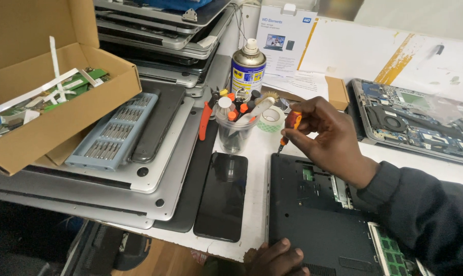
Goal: A person uses a screwdriver to remove screws from a laptop's bottom cover and manipulates internal components.
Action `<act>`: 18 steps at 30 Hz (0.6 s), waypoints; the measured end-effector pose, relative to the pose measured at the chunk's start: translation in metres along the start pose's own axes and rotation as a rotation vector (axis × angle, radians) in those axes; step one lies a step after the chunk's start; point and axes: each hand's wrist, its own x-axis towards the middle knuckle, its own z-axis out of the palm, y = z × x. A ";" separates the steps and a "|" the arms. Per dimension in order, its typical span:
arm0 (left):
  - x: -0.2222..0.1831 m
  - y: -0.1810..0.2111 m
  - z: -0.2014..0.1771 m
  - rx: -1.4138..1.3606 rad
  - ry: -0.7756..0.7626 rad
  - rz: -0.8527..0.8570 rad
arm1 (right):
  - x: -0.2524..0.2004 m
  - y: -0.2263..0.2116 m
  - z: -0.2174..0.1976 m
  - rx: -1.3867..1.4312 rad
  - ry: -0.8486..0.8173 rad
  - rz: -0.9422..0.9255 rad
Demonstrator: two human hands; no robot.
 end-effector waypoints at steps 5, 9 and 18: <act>-0.012 -0.021 0.000 -0.004 -0.171 0.000 | 0.001 -0.001 -0.005 -0.249 0.011 -0.149; -0.040 -0.038 0.019 0.038 -0.120 -0.011 | 0.002 0.006 -0.006 -0.367 0.033 -0.196; -0.028 -0.038 0.002 -0.066 -0.339 -0.108 | 0.001 0.003 -0.006 -0.061 0.009 -0.007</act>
